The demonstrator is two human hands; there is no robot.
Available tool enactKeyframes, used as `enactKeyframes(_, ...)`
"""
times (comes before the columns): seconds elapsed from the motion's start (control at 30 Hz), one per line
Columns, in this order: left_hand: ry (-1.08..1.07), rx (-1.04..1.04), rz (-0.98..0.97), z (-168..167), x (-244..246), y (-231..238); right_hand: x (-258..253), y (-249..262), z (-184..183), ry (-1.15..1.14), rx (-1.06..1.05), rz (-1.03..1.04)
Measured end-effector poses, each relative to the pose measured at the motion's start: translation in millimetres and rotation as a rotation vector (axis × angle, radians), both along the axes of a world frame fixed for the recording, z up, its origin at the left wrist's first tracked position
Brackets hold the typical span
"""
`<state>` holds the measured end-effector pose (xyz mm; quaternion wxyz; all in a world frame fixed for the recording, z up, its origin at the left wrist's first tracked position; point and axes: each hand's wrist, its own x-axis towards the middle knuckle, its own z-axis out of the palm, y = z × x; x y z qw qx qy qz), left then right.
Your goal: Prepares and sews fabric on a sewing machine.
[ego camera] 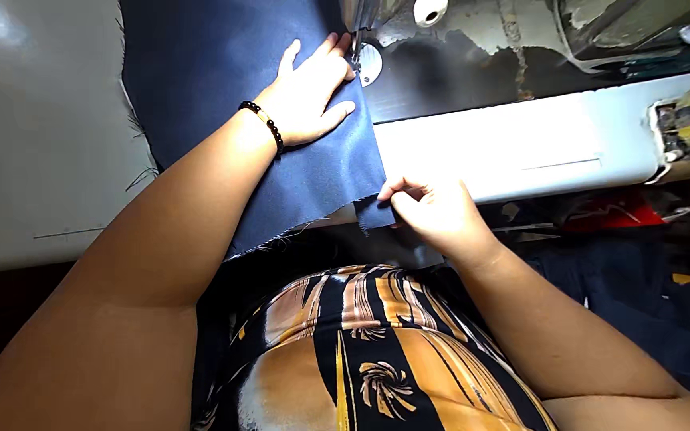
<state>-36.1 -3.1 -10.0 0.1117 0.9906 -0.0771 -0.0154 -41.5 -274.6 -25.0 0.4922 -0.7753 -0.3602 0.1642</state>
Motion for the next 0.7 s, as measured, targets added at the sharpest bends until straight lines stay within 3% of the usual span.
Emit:
enactKeyframes(0.1, 0.002, 0.060, -0.009, 3.5, 1.3, 0.9, 0.1, 0.5, 1.1, 0.018, -0.008, -0.004)
enactKeyframes(0.17, -0.016, 0.036, 0.125, 10.4, -9.2, -13.0, 1.1, -0.5, 0.2, 0.020, 0.014, 0.009)
enactKeyframes(0.2, -0.050, -0.079, 0.241, 13.4, -19.1, -26.1, 2.2, -1.0, 0.2, 0.022, 0.024, 0.022)
enactKeyframes(0.27, -0.147, -0.540, 0.422, 14.8, -46.3, -58.2, 3.6, -1.1, -0.7, 0.029, 0.076, 0.048)
enactKeyframes(0.3, -0.176, -0.742, 0.427, 11.8, -64.3, -73.0, 2.8, -0.2, -0.6, 0.078, 0.128, 0.059)
enactKeyframes(0.33, -0.205, -0.799, 0.369, 5.4, -82.1, -84.0, 1.3, 1.6, 0.7, 0.178, 0.194, 0.067)
enactKeyframes(0.43, -0.293, -0.358, 0.075, -19.9, -114.6, -88.3, -12.2, 9.4, 9.0, 0.630, 0.376, 0.013)
enactKeyframes(0.5, -0.373, -0.125, -0.018, -26.2, -120.3, -83.5, -24.4, 15.0, 13.5, 0.811, 0.443, -0.062)
enactKeyframes(0.7, -0.765, -0.027, -0.002, -21.1, -97.7, -85.9, -31.2, 24.3, 19.8, 0.930, 0.492, -0.121)
